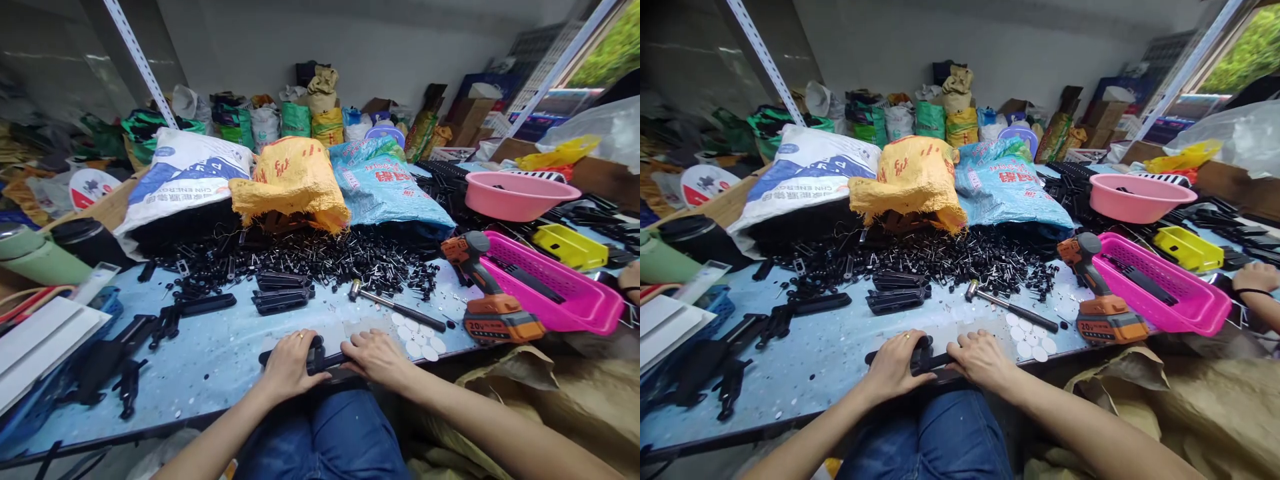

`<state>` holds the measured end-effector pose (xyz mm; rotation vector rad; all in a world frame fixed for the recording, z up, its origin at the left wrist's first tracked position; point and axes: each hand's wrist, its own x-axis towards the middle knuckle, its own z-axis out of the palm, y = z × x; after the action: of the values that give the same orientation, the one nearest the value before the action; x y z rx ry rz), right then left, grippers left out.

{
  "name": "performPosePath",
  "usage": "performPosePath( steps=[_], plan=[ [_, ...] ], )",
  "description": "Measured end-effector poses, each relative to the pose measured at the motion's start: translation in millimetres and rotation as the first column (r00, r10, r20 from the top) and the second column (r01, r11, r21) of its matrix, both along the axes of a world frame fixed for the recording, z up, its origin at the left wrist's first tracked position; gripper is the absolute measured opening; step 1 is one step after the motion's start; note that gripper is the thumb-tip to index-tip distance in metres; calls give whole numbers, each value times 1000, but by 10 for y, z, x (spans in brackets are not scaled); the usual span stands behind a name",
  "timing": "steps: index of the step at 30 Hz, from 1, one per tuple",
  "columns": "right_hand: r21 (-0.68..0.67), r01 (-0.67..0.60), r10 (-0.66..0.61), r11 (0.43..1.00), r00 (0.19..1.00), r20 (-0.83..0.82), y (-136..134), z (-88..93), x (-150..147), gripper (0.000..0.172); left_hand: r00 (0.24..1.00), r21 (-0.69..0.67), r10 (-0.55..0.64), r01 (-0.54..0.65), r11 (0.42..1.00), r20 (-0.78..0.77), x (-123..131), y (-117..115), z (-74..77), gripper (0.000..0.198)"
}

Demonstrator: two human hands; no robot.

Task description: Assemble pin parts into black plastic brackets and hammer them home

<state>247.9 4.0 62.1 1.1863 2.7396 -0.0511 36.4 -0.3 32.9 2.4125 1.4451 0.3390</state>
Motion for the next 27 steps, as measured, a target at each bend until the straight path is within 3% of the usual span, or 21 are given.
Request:
performPosePath(
  steps=[8,11,14,18,23,25,27],
  plan=[
    [136,-76,72,988,997,30,14,244,-108,19,988,248,-55,18,969,144,-126,-7,-172,37],
    [133,-97,96,986,995,18,102,258,-87,23,991,225,-38,7,974,132,-127,-24,-162,39],
    [81,-62,63,995,998,-17,189,144,11,25,999,104,-26,23,994,34,-40,20,-80,46],
    [5,19,-18,1000,998,-60,252,-124,226,28,998,49,-59,60,997,-21,316,414,91,41],
    [18,176,-166,984,953,-254,367,-263,460,27,993,1,120,-120,993,-10,808,1149,200,15],
    [67,293,-262,954,921,-288,514,-224,460,23,987,-27,156,-155,987,26,841,1239,216,8],
    [116,377,-337,919,902,-269,711,-183,368,22,980,-45,183,-180,983,84,733,1156,237,3]
  ],
)
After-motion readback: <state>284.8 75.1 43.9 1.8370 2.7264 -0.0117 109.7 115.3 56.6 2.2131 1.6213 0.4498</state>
